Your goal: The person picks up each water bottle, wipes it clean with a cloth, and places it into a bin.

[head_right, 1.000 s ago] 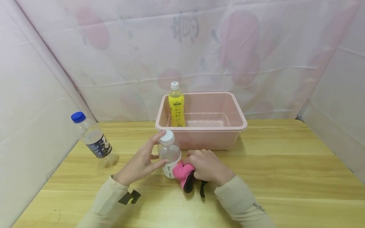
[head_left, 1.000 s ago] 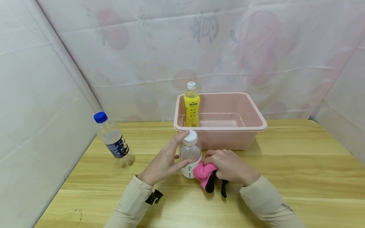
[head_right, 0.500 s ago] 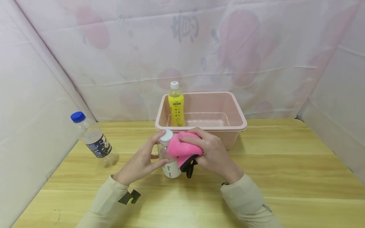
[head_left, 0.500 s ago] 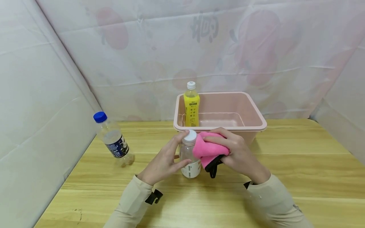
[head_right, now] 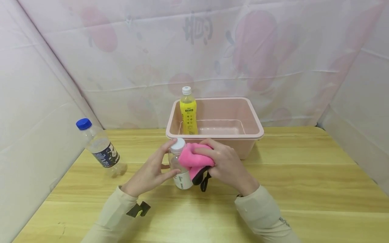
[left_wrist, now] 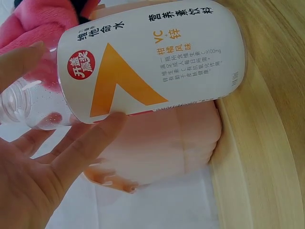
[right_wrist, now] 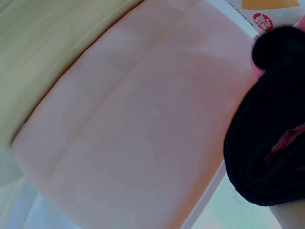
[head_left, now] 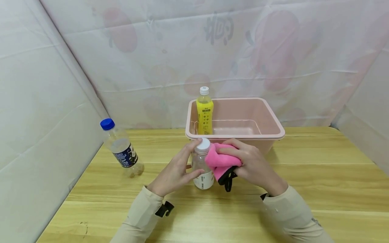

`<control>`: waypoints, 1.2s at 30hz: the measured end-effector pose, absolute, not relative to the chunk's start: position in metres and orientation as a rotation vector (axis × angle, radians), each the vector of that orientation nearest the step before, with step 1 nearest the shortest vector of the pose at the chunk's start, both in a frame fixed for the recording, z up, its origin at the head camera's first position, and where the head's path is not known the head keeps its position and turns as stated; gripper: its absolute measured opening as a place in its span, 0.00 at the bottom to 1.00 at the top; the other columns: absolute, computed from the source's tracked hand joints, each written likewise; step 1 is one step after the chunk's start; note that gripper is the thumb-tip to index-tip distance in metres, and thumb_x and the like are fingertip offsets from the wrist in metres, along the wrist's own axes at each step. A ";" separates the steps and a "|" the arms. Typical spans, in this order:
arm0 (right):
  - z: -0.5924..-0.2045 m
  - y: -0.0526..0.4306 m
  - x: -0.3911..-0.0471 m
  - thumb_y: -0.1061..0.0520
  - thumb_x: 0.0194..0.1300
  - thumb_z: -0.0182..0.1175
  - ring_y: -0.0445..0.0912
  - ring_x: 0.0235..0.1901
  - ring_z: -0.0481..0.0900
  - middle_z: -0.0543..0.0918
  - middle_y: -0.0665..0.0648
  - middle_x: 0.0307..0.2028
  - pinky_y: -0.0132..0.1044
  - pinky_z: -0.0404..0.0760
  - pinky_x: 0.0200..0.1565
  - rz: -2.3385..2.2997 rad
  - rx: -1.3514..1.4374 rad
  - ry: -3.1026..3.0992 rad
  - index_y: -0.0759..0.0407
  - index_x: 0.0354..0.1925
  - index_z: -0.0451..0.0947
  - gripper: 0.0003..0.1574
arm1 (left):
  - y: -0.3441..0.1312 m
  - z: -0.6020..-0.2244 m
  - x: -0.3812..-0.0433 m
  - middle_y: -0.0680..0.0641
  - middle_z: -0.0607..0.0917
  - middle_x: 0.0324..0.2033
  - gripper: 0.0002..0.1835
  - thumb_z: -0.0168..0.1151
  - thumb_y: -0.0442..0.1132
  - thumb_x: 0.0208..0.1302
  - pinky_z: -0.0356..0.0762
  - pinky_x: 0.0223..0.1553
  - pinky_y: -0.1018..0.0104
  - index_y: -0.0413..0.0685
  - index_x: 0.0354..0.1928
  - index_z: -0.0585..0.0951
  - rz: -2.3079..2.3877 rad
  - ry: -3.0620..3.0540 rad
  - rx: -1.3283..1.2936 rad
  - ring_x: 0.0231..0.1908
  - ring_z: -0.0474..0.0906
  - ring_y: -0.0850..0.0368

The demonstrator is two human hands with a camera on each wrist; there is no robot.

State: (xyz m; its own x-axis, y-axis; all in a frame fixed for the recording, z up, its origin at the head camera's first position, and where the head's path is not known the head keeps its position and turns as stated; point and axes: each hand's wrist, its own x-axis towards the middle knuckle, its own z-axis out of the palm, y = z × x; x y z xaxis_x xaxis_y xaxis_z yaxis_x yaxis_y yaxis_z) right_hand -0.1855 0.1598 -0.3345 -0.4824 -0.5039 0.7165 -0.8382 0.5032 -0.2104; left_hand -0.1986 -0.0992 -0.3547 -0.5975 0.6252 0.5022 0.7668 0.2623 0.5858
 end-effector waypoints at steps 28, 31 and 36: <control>-0.358 0.153 -0.183 0.77 0.42 0.59 0.41 0.25 0.72 0.75 0.45 0.30 0.35 0.72 0.26 0.433 1.164 -2.797 0.51 0.35 0.86 0.28 | -0.098 -0.355 -0.199 0.36 0.69 0.67 0.46 0.71 0.30 0.63 0.87 0.43 0.56 0.46 0.76 0.54 -1.226 -2.360 -1.290 0.63 0.71 0.40; -0.353 0.155 -0.184 0.76 0.41 0.59 0.42 0.26 0.75 0.78 0.47 0.33 0.34 0.74 0.25 0.461 1.166 -2.702 0.50 0.37 0.87 0.28 | -0.098 -0.355 -0.199 0.36 0.69 0.66 0.46 0.71 0.30 0.63 0.87 0.42 0.56 0.46 0.76 0.54 -1.233 -2.364 -1.281 0.63 0.72 0.40; -0.344 0.160 -0.185 0.77 0.38 0.60 0.43 0.30 0.80 0.82 0.49 0.38 0.35 0.80 0.27 0.535 1.155 -2.470 0.49 0.39 0.87 0.32 | -0.099 -0.355 -0.199 0.36 0.69 0.67 0.46 0.71 0.29 0.63 0.87 0.43 0.59 0.47 0.77 0.54 -1.249 -2.364 -1.284 0.63 0.72 0.41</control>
